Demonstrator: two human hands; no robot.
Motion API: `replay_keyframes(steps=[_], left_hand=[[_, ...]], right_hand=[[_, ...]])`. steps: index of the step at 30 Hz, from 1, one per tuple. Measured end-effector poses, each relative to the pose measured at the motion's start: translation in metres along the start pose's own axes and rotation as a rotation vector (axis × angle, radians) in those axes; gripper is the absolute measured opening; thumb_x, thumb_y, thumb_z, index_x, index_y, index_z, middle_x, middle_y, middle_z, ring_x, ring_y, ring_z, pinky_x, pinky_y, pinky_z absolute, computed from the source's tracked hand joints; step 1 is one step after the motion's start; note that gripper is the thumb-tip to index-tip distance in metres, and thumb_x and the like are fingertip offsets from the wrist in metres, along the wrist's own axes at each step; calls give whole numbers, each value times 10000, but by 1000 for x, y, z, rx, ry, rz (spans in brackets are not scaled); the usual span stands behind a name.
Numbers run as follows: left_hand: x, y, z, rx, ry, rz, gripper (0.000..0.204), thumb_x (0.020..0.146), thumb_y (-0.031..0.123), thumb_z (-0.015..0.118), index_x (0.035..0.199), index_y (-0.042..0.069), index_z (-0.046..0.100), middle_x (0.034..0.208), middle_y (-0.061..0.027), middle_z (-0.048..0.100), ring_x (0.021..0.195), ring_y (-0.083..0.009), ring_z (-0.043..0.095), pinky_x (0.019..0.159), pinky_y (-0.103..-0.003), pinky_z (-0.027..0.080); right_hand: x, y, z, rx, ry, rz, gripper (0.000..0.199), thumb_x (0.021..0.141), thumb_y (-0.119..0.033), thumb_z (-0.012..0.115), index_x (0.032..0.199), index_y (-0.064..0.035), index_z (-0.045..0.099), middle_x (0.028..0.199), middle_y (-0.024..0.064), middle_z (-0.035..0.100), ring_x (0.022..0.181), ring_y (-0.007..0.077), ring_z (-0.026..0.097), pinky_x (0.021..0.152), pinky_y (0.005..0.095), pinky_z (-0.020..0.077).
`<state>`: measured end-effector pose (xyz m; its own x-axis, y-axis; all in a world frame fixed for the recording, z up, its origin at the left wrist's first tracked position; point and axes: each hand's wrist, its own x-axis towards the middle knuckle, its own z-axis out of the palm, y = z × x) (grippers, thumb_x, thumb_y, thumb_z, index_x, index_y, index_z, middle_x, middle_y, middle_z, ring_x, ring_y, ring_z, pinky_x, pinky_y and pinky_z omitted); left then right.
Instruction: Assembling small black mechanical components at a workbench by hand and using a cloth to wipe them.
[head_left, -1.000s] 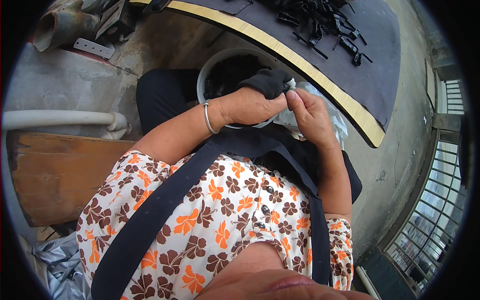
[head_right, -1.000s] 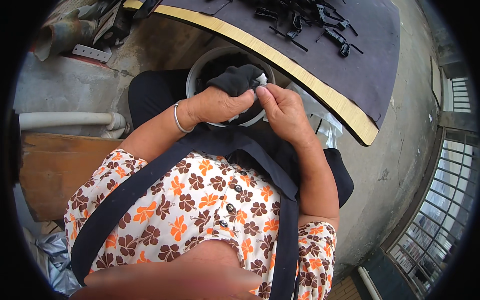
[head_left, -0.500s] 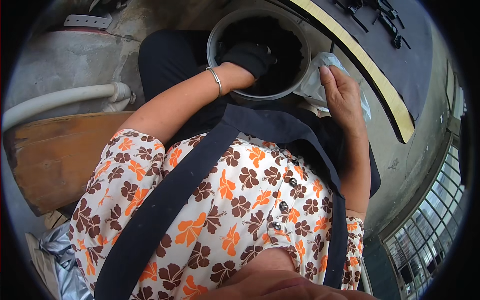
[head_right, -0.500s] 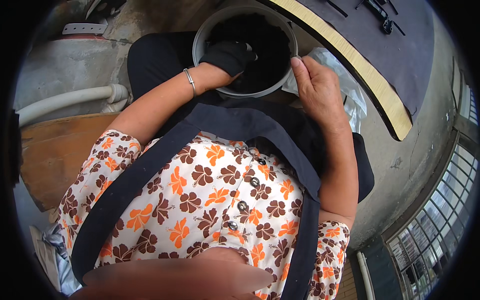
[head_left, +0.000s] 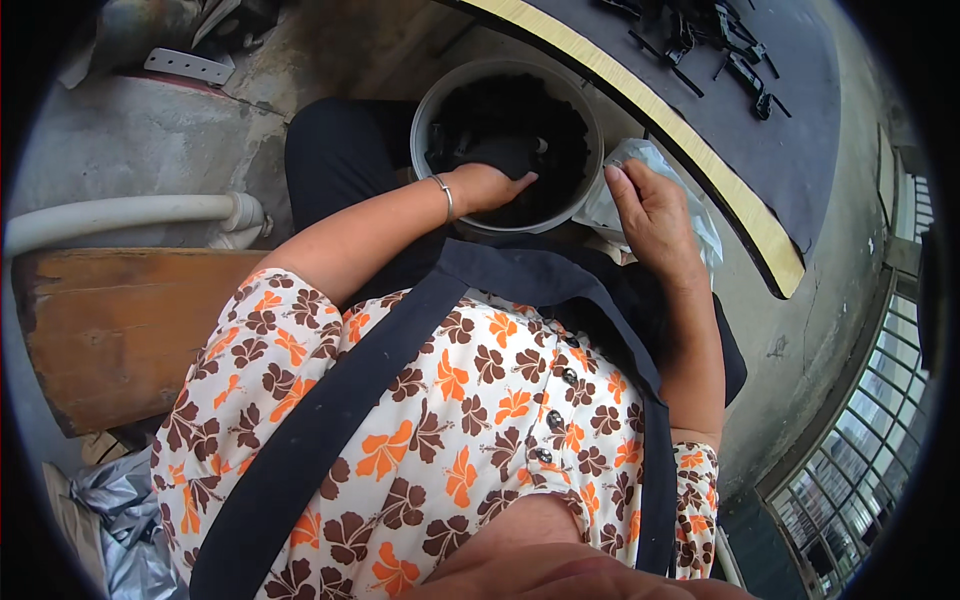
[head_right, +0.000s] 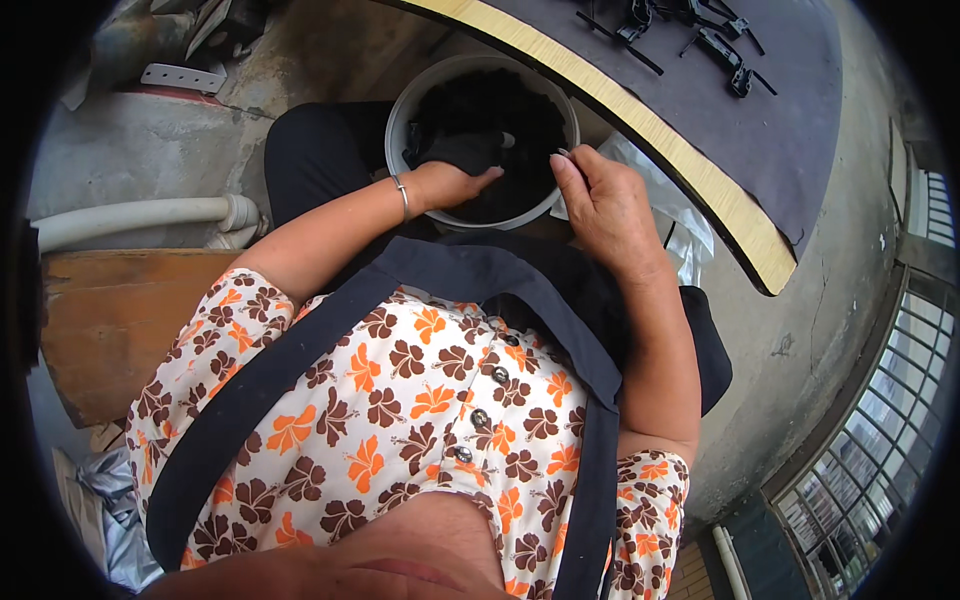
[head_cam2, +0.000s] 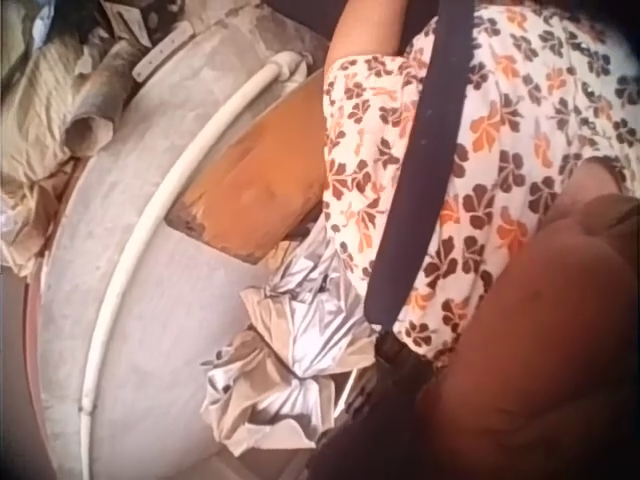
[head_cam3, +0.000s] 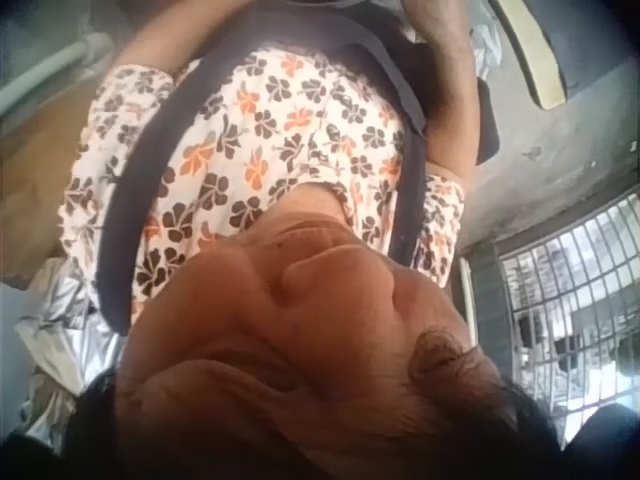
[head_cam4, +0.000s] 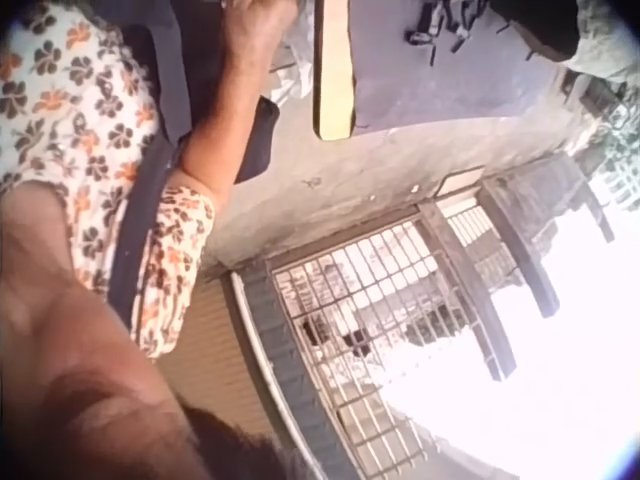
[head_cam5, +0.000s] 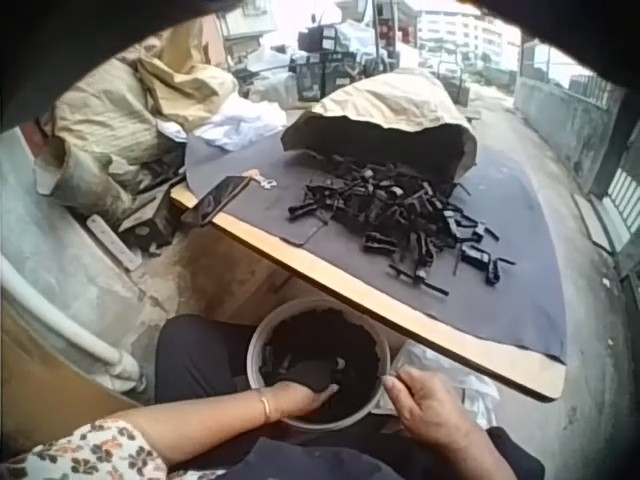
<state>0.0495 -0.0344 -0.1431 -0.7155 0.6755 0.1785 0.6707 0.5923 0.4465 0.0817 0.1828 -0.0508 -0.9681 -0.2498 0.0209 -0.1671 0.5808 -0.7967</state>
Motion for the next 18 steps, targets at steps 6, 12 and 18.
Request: replay_keyframes(steps=[6,12,18], left_hand=[[23,39,-65,-531,178,-283,330,898,163,511,1189,7,516,939,-100,617,835,-169,577,775,-294,466],[30,64,-100,-754,284,-58,345,847,182,531,1127,-19,533,943,-192,614,852,-318,587,775,-365,461],[36,58,-107,-511,331,13,294,824,79,516,1099,-22,533,925,-161,612,844,-271,584,783,-337,466]], right_hand=[[3,-26,7,47,33,-300,215,782,-127,690,895,-16,545,692,67,531,534,123,457,509,251,393],[17,-40,8,205,282,-244,151,830,-107,657,777,-33,536,646,-23,502,553,49,424,496,195,343],[35,-43,-7,636,27,-87,198,909,-212,575,777,-69,544,654,-88,425,561,10,338,491,177,279]])
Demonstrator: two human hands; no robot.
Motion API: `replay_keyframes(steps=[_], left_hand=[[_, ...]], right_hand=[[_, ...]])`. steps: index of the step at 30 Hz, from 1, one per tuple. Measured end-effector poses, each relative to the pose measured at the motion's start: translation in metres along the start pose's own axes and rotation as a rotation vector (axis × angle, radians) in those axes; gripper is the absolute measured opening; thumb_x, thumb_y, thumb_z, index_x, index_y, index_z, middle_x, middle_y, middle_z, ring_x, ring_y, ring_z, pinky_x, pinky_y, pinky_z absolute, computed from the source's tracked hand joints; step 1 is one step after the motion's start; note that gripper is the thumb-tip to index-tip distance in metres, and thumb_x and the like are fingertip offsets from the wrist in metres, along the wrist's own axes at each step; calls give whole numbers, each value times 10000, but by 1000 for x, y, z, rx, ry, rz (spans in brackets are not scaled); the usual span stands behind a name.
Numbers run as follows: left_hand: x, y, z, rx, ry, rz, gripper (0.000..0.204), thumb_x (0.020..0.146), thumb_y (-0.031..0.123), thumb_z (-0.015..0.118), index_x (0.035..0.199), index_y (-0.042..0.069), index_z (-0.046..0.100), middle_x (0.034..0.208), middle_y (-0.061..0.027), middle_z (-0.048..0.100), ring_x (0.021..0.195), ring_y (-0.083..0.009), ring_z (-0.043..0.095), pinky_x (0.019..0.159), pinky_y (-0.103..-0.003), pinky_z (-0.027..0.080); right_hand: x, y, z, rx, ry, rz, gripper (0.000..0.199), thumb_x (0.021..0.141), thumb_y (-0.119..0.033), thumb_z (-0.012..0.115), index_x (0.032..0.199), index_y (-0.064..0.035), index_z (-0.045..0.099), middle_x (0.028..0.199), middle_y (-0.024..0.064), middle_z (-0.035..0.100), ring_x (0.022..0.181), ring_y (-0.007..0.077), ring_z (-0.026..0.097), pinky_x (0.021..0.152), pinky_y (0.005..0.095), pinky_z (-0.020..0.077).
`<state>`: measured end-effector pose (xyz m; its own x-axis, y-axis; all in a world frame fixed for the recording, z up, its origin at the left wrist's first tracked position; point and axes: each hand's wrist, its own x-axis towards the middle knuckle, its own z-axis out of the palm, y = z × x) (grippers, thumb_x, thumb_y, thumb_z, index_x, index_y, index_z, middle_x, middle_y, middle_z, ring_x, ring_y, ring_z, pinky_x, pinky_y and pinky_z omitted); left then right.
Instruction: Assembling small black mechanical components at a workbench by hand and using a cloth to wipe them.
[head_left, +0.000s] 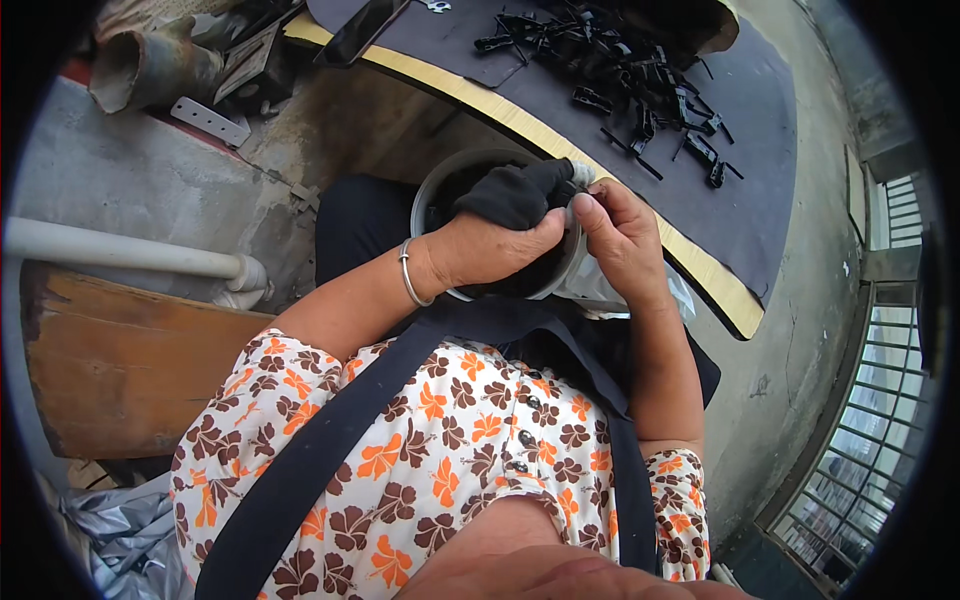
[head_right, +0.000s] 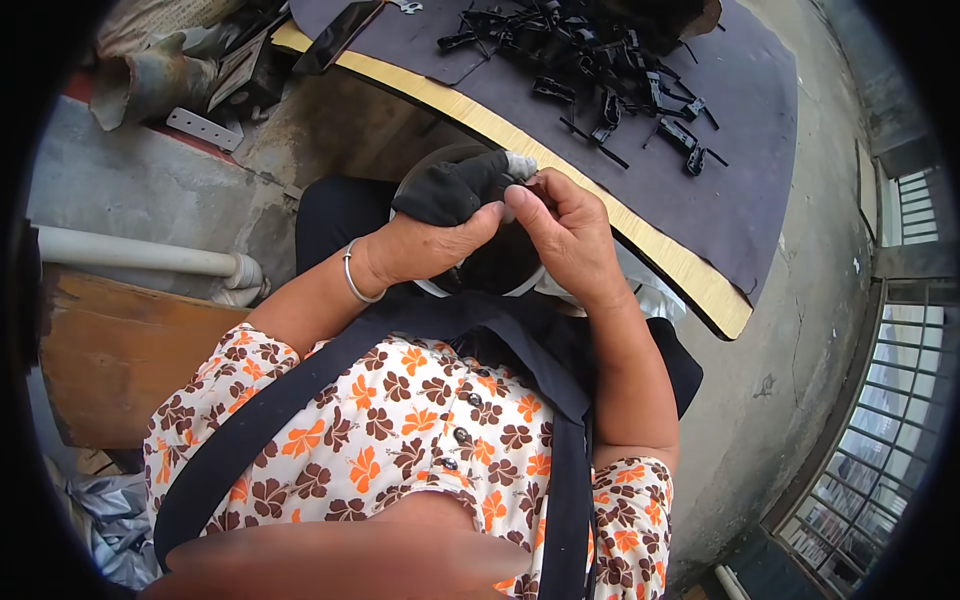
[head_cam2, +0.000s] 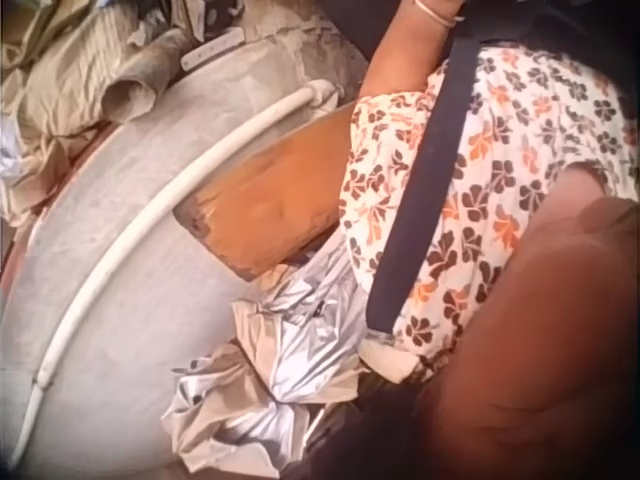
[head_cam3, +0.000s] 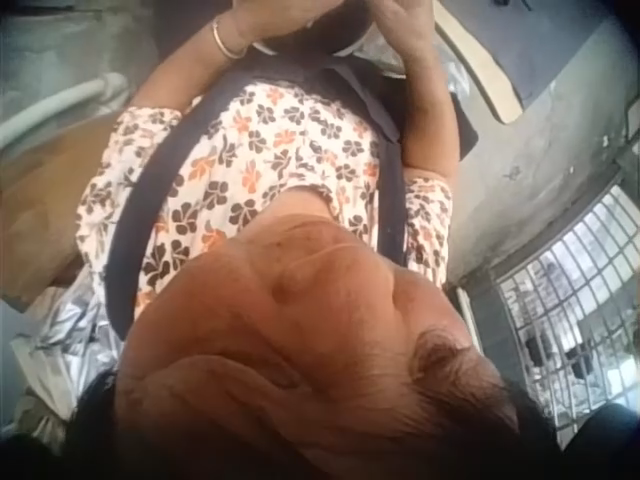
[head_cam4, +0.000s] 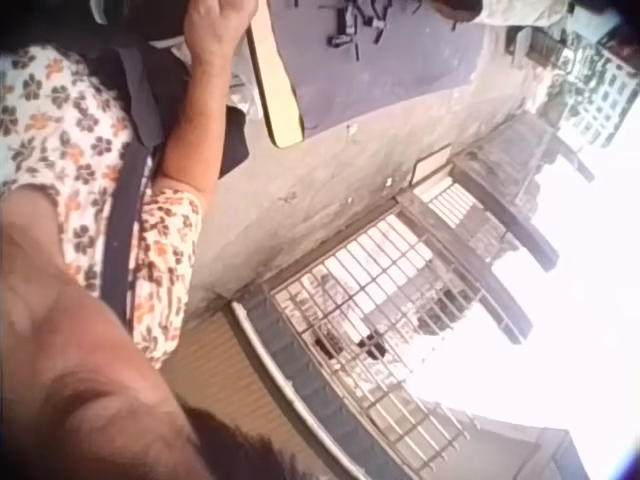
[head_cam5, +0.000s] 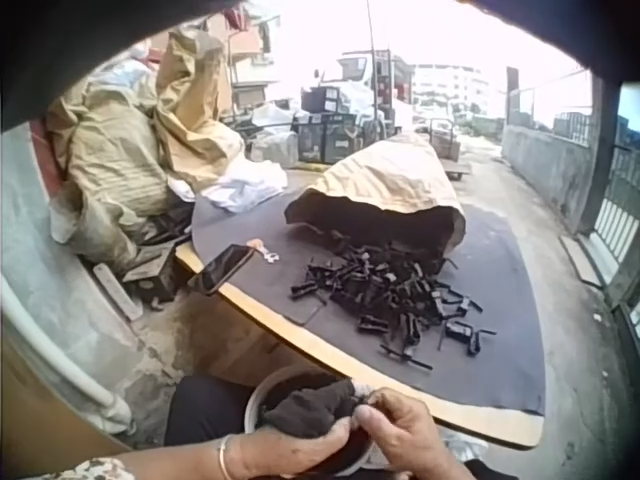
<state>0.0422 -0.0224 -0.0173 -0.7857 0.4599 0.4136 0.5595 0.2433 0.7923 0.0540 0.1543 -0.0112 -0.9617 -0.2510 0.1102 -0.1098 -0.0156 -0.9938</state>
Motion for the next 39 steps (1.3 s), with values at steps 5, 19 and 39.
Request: replay_keyframes(steps=[5,19,39], left_hand=[[11,9,-3,88,17,10,314,817,32,506,1119,-49,539,976,-162,622,889,-250,604,827,-320,472],[20,15,-2,-153,49,-32,341,867,47,508,1196,-40,485,867,-58,597,783,-140,564,769,-279,466],[23,10,0,-180,-10,-68,244,835,53,510,1056,-43,546,881,-80,611,759,-136,558,697,-277,455]], right_hand=[[5,-1,-2,-308,-42,-131,249,928,-204,526,800,7,560,608,28,467,585,98,385,539,256,374],[4,5,-10,-167,32,-110,209,936,-223,522,885,-26,570,672,-57,489,604,12,411,526,172,343],[6,-4,-19,-238,-55,-51,233,906,-181,564,767,6,552,667,-47,482,628,49,403,556,217,363]])
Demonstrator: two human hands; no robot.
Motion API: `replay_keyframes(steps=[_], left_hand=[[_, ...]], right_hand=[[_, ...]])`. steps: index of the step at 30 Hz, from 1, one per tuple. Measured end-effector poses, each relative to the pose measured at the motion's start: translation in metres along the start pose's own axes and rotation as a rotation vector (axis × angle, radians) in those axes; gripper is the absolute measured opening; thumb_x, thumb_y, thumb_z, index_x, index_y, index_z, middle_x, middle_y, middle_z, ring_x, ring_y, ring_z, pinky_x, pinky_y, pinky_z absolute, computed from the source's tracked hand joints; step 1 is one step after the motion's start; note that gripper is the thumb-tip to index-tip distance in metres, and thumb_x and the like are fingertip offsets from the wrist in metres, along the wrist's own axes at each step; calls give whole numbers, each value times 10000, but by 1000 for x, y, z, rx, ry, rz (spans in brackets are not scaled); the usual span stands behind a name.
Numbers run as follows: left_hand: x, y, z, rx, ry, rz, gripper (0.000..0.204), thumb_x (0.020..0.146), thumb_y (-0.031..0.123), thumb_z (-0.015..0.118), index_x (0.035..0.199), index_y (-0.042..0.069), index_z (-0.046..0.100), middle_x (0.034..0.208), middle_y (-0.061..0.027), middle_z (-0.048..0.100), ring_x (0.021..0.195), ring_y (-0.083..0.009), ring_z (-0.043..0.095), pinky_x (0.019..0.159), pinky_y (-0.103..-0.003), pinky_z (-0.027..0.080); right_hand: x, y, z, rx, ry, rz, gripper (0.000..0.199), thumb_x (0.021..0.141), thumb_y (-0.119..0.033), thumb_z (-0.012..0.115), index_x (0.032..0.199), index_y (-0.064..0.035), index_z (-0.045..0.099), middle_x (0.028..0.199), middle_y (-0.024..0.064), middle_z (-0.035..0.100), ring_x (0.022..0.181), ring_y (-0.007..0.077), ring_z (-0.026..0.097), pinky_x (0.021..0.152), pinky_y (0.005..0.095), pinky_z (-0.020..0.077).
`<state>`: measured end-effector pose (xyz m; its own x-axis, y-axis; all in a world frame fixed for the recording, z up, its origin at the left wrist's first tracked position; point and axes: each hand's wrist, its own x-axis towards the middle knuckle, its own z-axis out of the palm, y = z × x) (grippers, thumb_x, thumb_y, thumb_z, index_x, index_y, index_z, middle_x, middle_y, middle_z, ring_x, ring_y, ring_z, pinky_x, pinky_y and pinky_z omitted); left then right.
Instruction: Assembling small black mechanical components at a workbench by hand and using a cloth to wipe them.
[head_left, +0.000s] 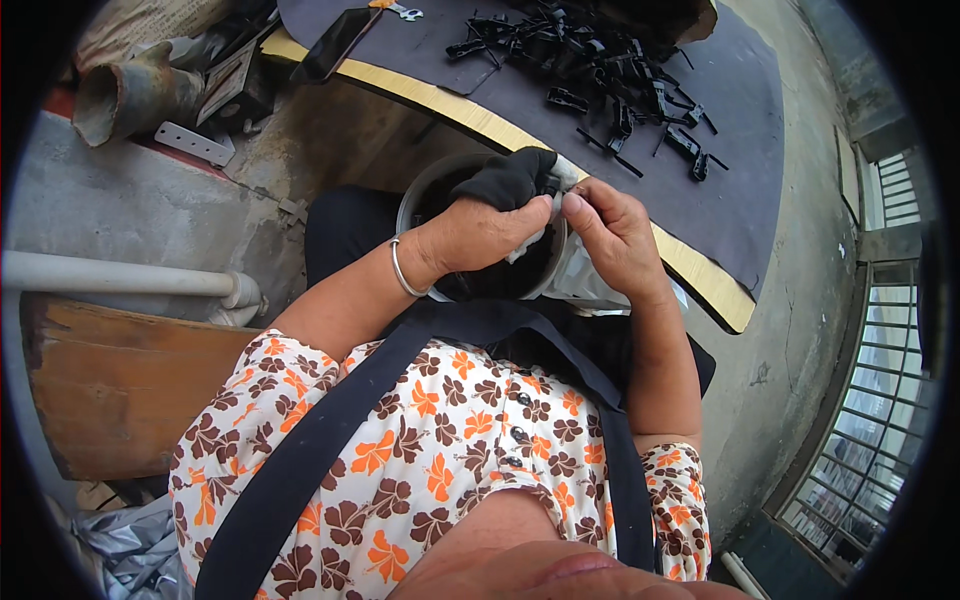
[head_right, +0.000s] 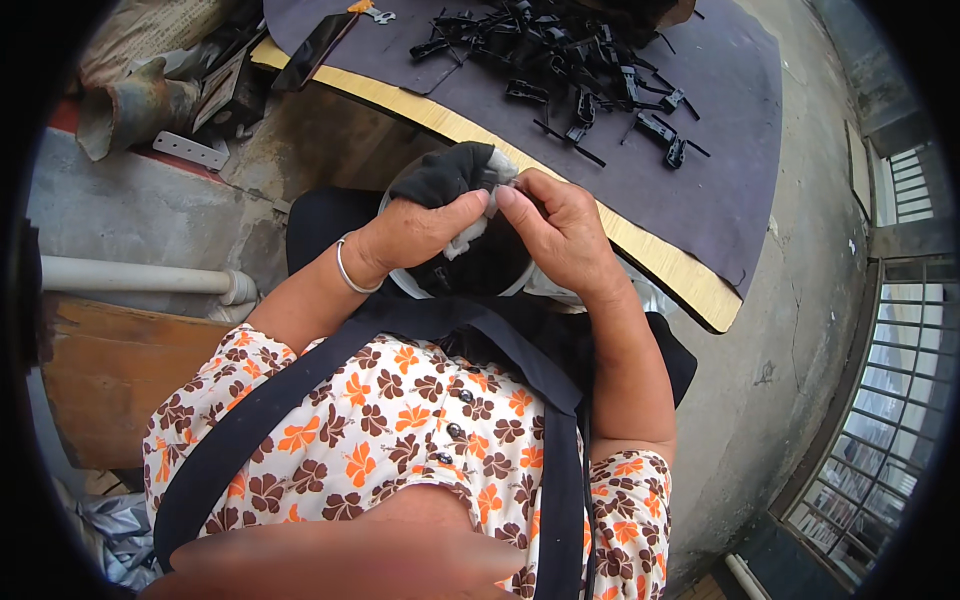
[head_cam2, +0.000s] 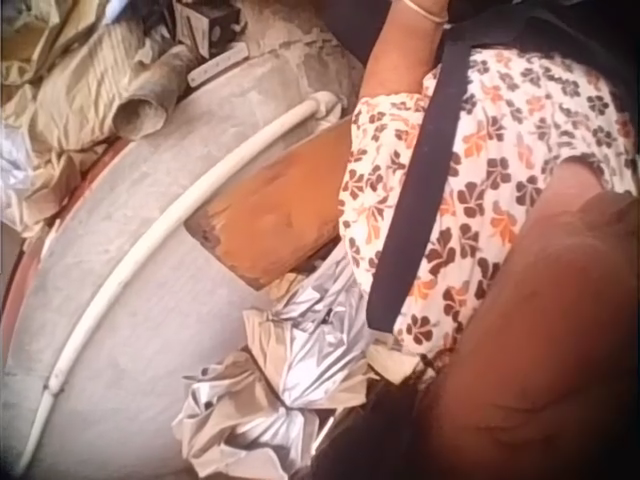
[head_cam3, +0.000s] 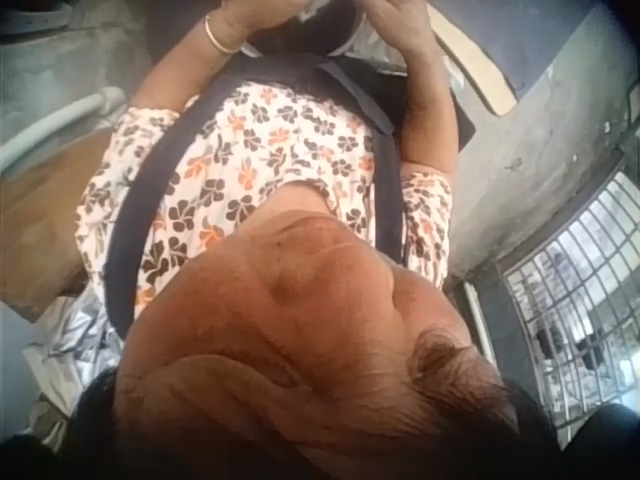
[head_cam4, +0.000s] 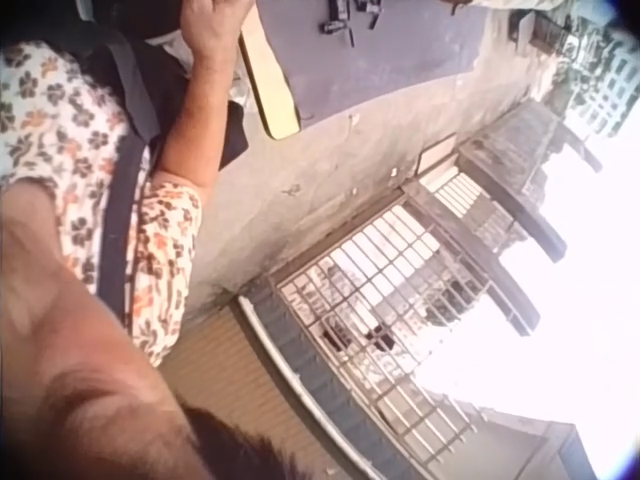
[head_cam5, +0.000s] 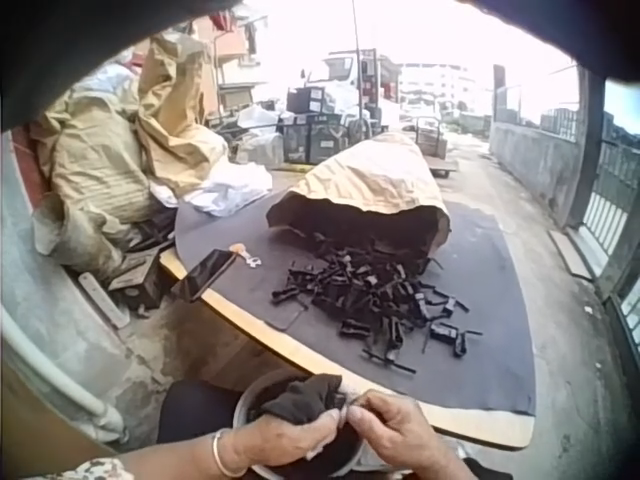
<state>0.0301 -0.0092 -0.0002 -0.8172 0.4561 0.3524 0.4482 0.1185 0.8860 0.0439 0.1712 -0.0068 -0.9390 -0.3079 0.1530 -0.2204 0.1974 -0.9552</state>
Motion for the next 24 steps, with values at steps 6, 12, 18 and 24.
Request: replay_keyframes(steps=[6,12,18,24], left_hand=[[-8,-13,8,173,35,99,243,823,48,523,1056,-22,527,841,-88,591,782,-170,550,730,-295,446],[-11,0,2,198,55,61,241,813,65,512,1028,-41,486,937,-198,564,849,-340,549,770,-373,438],[-2,5,2,229,1,36,197,813,43,532,999,-17,561,932,-137,587,847,-252,560,781,-341,444],[-9,-15,-8,544,-118,279,195,807,155,545,895,-17,568,908,-206,575,847,-346,560,762,-396,445]], right_hand=[[2,2,11,-173,52,48,307,933,-226,516,744,16,521,584,20,415,576,95,351,525,268,360],[4,1,13,46,-3,56,364,951,-264,483,716,14,503,583,-40,425,565,84,355,507,266,350],[4,3,4,-108,-111,81,352,953,-258,479,734,13,529,614,-35,446,614,62,375,550,251,372],[2,-2,5,-189,-128,130,309,926,-230,528,754,27,542,591,2,446,597,80,369,546,258,371]])
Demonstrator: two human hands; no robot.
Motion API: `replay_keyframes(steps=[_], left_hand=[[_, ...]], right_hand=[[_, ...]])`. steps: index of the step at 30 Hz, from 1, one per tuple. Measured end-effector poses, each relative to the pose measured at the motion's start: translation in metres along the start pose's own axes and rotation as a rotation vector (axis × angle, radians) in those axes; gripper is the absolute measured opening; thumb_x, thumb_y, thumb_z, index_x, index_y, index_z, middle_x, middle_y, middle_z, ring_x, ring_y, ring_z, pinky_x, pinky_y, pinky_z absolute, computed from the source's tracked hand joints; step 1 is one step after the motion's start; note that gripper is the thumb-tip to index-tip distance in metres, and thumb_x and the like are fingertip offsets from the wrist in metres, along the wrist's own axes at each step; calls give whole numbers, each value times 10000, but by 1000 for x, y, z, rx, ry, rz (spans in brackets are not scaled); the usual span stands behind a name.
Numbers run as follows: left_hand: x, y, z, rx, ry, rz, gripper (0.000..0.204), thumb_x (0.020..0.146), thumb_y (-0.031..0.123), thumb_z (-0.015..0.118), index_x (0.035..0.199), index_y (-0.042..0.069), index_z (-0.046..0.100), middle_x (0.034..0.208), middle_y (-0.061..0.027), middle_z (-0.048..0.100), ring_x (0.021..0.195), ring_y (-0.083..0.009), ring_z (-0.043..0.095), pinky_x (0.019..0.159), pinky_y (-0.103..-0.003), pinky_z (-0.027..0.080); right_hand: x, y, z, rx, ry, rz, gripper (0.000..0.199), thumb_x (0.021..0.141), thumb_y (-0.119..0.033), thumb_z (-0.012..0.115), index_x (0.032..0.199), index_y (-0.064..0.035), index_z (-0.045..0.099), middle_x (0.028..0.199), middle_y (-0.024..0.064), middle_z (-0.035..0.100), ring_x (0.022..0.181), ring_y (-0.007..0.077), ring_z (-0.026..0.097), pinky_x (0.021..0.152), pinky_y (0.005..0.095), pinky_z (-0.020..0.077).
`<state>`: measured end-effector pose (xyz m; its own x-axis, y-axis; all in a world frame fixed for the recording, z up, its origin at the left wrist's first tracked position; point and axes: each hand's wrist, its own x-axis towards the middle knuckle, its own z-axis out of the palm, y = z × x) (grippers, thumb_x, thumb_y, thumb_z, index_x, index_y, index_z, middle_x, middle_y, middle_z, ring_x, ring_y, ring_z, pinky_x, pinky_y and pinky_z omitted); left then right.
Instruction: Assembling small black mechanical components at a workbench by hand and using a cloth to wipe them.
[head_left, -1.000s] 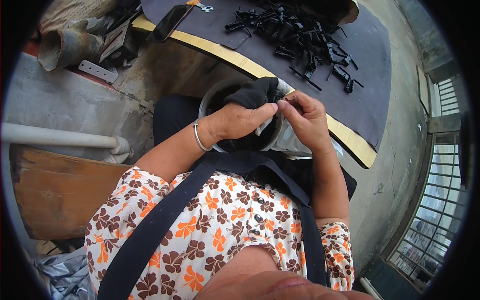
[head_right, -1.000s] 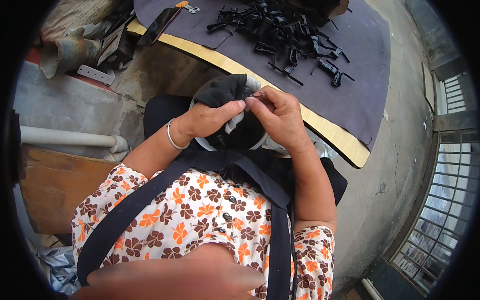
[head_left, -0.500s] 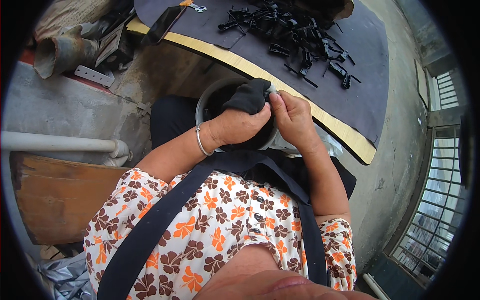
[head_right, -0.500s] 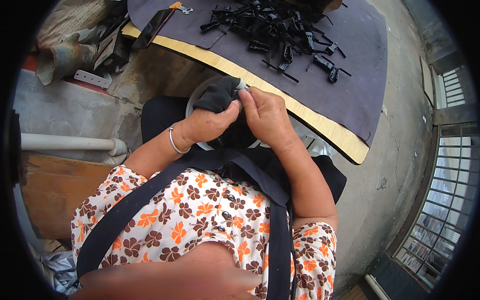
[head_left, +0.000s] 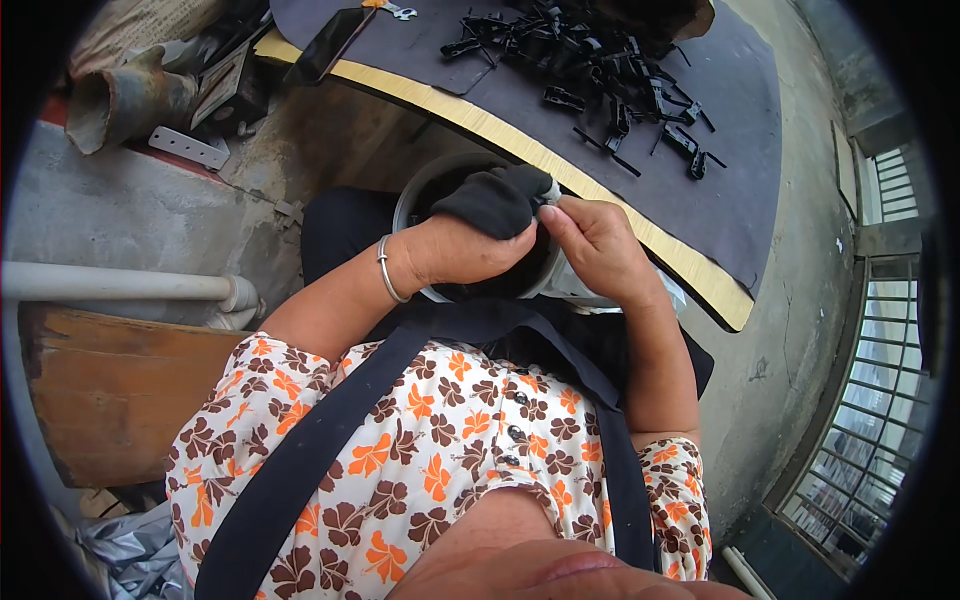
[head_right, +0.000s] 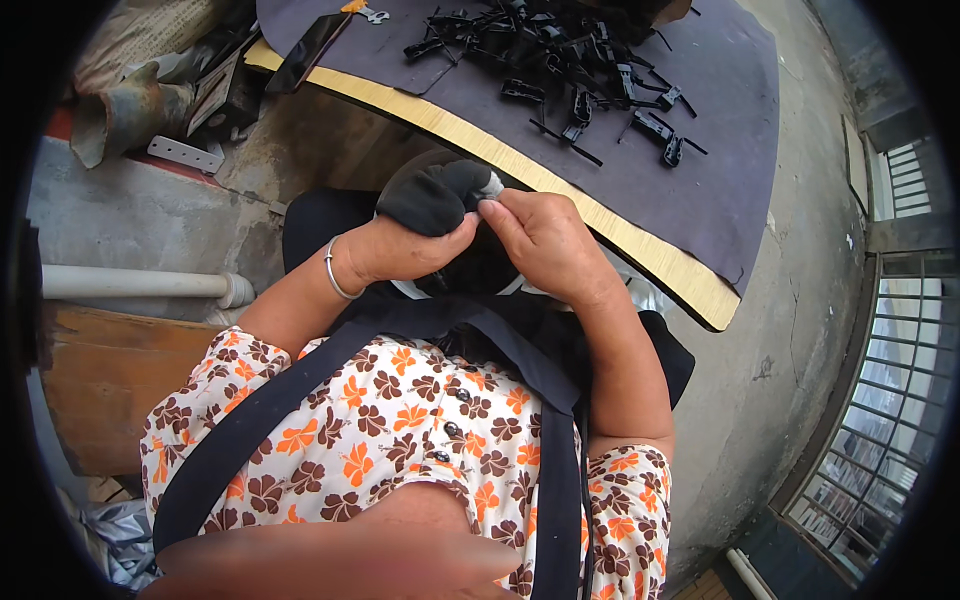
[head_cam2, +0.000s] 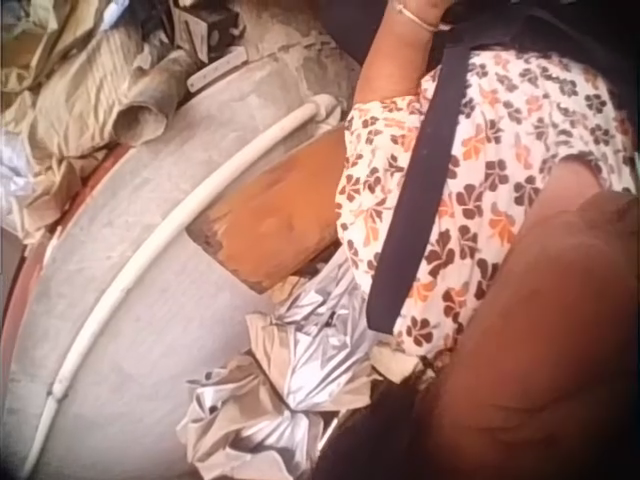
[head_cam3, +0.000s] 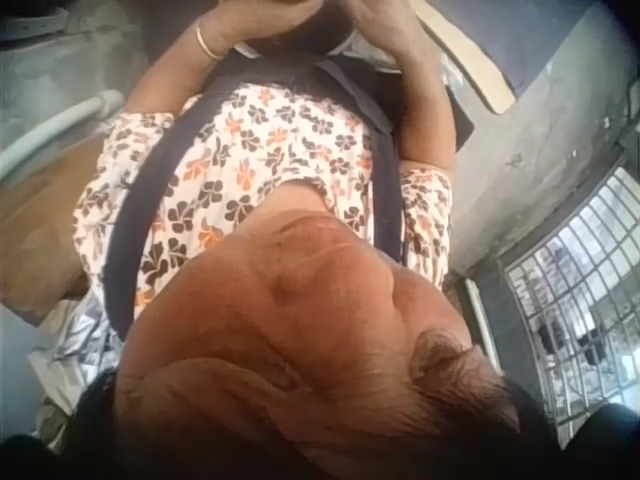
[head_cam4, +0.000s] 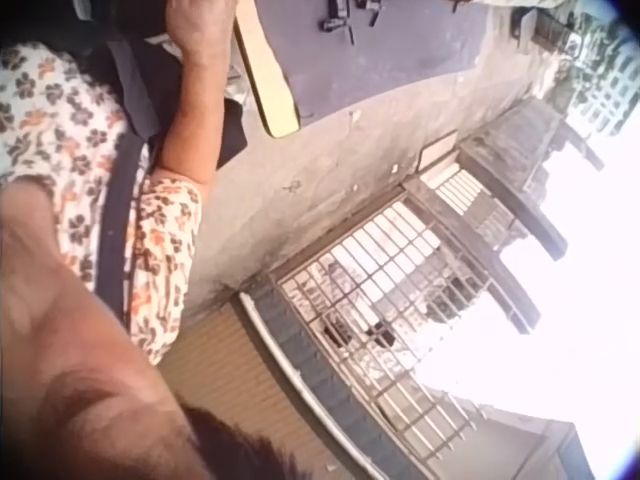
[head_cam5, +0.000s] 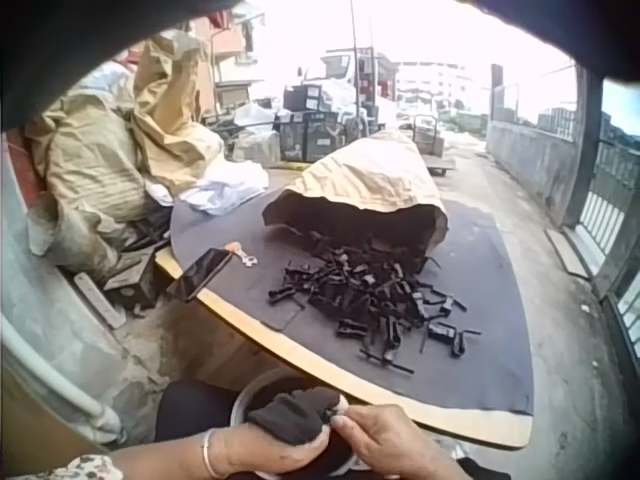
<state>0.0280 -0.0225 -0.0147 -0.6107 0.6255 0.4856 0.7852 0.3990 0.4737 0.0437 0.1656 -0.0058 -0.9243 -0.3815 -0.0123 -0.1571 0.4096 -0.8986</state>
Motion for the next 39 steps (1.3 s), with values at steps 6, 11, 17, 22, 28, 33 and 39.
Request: replay_keyframes(steps=[6,11,17,22,28,33,39], left_hand=[[8,-5,-14,314,30,10,191,796,146,628,908,-9,621,1040,-98,618,923,-272,592,816,-348,467],[25,3,-7,-634,150,-650,244,943,168,463,1044,-23,577,907,-85,644,778,-127,621,673,-220,509],[27,-12,9,-1780,219,-996,184,918,168,502,923,20,611,865,-64,640,744,-133,614,660,-266,513],[30,-9,9,-1766,146,-868,134,907,164,535,942,51,599,846,-40,639,716,-110,599,651,-243,499],[24,8,19,-479,239,-312,232,887,106,545,1062,-46,563,816,-48,625,669,-92,552,613,-232,459],[26,15,3,-575,33,-313,261,825,131,594,1016,-42,558,804,-173,623,712,-280,604,670,-338,476],[25,19,5,-338,132,-329,189,788,106,585,916,-34,580,746,-180,593,684,-319,584,616,-387,457]], right_hand=[[3,20,-42,-763,678,-89,206,835,-191,611,882,6,573,676,140,572,596,268,547,566,335,436],[-4,16,-32,-425,470,-147,133,817,-106,625,880,4,588,673,66,571,577,165,516,558,274,415],[-6,10,-8,59,360,-97,68,819,-33,620,857,15,590,644,-23,484,586,32,405,531,191,349],[-8,6,-8,-133,342,-215,159,787,-62,673,889,10,576,712,-7,510,577,44,403,511,206,351],[-6,-2,8,-154,516,-373,190,797,-77,687,794,-12,509,682,-28,488,587,27,401,502,192,346],[0,9,-5,355,317,-47,208,881,-173,616,756,-45,510,642,-73,450,594,-5,380,506,164,311],[-5,5,-2,-4,264,-178,269,934,-206,527,782,15,528,640,-66,469,600,41,400,524,219,350]])
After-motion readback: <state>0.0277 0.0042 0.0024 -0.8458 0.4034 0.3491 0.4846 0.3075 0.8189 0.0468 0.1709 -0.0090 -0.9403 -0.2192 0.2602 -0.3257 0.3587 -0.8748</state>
